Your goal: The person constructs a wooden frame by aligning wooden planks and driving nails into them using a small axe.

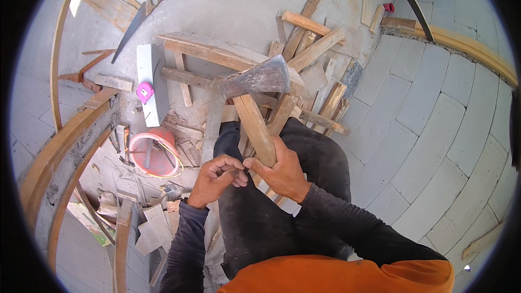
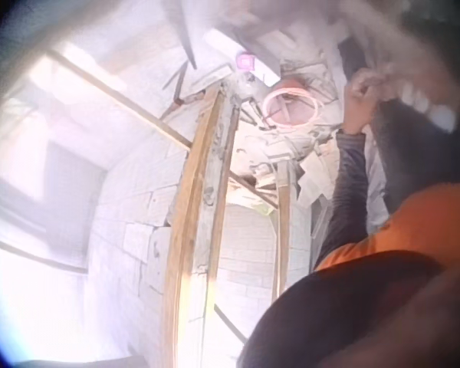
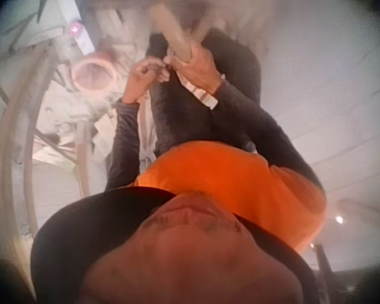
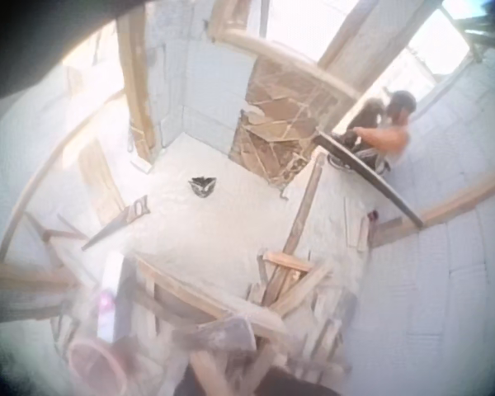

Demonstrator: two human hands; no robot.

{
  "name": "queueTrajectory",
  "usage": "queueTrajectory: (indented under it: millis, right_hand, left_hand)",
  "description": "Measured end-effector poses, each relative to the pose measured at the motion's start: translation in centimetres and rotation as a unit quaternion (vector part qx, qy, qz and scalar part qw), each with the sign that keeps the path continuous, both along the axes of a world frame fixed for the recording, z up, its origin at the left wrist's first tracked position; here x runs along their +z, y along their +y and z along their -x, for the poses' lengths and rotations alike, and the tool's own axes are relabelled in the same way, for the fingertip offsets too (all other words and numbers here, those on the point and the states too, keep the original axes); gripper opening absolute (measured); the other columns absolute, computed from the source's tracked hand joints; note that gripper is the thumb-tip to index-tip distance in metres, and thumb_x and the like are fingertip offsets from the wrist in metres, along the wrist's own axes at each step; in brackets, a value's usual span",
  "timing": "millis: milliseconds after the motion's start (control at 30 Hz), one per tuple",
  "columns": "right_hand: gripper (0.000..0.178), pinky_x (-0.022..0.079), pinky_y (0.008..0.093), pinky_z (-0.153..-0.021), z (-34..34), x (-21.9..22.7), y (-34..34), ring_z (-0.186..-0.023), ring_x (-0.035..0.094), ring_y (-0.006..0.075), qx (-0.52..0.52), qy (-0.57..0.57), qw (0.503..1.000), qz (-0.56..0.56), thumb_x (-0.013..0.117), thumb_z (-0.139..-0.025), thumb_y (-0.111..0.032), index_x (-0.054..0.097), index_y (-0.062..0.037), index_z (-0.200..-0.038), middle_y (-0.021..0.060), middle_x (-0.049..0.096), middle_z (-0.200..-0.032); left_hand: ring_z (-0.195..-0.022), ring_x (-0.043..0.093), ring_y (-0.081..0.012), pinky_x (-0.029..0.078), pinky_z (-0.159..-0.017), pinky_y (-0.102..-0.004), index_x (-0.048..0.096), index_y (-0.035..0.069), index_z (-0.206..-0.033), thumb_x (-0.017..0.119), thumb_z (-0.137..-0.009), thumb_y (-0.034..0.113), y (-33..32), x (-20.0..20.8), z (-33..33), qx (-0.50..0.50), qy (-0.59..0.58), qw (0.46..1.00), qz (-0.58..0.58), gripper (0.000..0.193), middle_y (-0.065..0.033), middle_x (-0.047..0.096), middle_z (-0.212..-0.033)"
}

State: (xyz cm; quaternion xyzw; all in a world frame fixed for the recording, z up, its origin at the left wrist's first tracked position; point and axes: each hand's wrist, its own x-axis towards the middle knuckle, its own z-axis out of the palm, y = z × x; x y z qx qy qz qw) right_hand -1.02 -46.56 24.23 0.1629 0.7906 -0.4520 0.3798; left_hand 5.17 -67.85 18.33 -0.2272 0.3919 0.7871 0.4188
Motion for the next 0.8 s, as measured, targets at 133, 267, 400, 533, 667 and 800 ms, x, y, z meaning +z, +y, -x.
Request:
queueTrajectory:
  millis: [133, 267, 400, 533, 667, 800]
  right_hand:
    - [0.058, 0.057, 0.0422, -0.081, 0.0, -0.4, 1.8, -0.095, 0.075, 0.033, 0.023, 0.011, 1.0, 0.0, 0.083, -0.09, -0.041, 0.059, -0.001, -0.125, 0.0203, 0.074, -0.103]
    - [0.051, 0.052, 0.0532, -0.079, -0.2, -1.1, 3.5, -0.094, 0.069, 0.0481, 0.007, 0.011, 0.999, 0.044, 0.077, -0.092, -0.034, 0.054, -0.0049, -0.128, 0.0271, 0.07, -0.095]
    - [0.051, 0.051, 0.0544, -0.078, 0.4, -1.4, 5.6, -0.093, 0.068, 0.049, -0.007, 0.037, 0.998, 0.04, 0.076, -0.092, -0.032, 0.052, -0.0043, -0.128, 0.028, 0.07, -0.094]
    - [0.053, 0.051, 0.0544, -0.077, 1.3, -2.1, 7.6, -0.091, 0.068, 0.0495, -0.022, 0.043, 0.997, 0.058, 0.077, -0.091, -0.032, 0.052, -0.0029, -0.128, 0.0278, 0.07, -0.092]
    - [0.055, 0.052, 0.0541, -0.077, 1.4, -3.8, 9.1, -0.09, 0.068, 0.0492, -0.039, 0.06, 0.995, 0.07, 0.077, -0.091, -0.034, 0.052, -0.0016, -0.128, 0.0278, 0.07, -0.091]
    - [0.054, 0.053, 0.0528, -0.079, 3.9, -4.5, 12.4, -0.093, 0.07, 0.0481, -0.075, 0.013, 0.996, 0.035, 0.073, -0.095, -0.036, 0.052, -0.0008, -0.13, 0.0287, 0.071, -0.095]
  left_hand:
    - [-0.088, 0.066, -0.0128, 0.056, -0.082, -0.0303, 0.058, 0.004, -0.105, 0.061, -0.098, 0.003, 1.8, -0.5, 0.7, 0.009, 0.003, 0.998, -0.055, 0.008, -0.0063, 0.066, -0.099]
    - [-0.087, 0.055, -0.0073, 0.048, -0.082, -0.0252, 0.056, 0.007, -0.105, 0.067, -0.095, 0.004, 5.5, 1.0, 2.6, -0.033, 0.027, 0.999, 0.007, 0.016, 0.0, 0.058, -0.097]
    - [-0.08, 0.047, -0.0037, 0.042, -0.075, -0.0221, 0.056, 0.007, -0.103, 0.071, -0.093, 0.004, 7.2, 1.6, 4.9, -0.138, 0.118, 0.976, 0.118, 0.019, 0.0057, 0.053, -0.089]
    - [-0.074, 0.05, -0.0026, 0.043, -0.066, -0.0236, 0.059, 0.006, -0.105, 0.071, -0.094, 0.007, 7.9, 0.6, 5.8, -0.209, 0.105, 0.956, 0.178, 0.016, 0.0083, 0.056, -0.087]
    - [-0.066, 0.045, -0.0051, 0.039, -0.06, -0.0263, 0.068, 0.003, -0.105, 0.072, -0.095, 0.01, 9.9, -0.4, 8.8, -0.282, 0.223, 0.907, 0.219, 0.013, 0.0045, 0.053, -0.074]
    - [-0.061, 0.043, -0.0076, 0.039, -0.056, -0.0295, 0.073, 0.003, -0.106, 0.073, -0.094, 0.014, 13.3, -3.6, 14.2, -0.392, 0.306, 0.834, 0.238, 0.017, -0.0003, 0.05, -0.067]
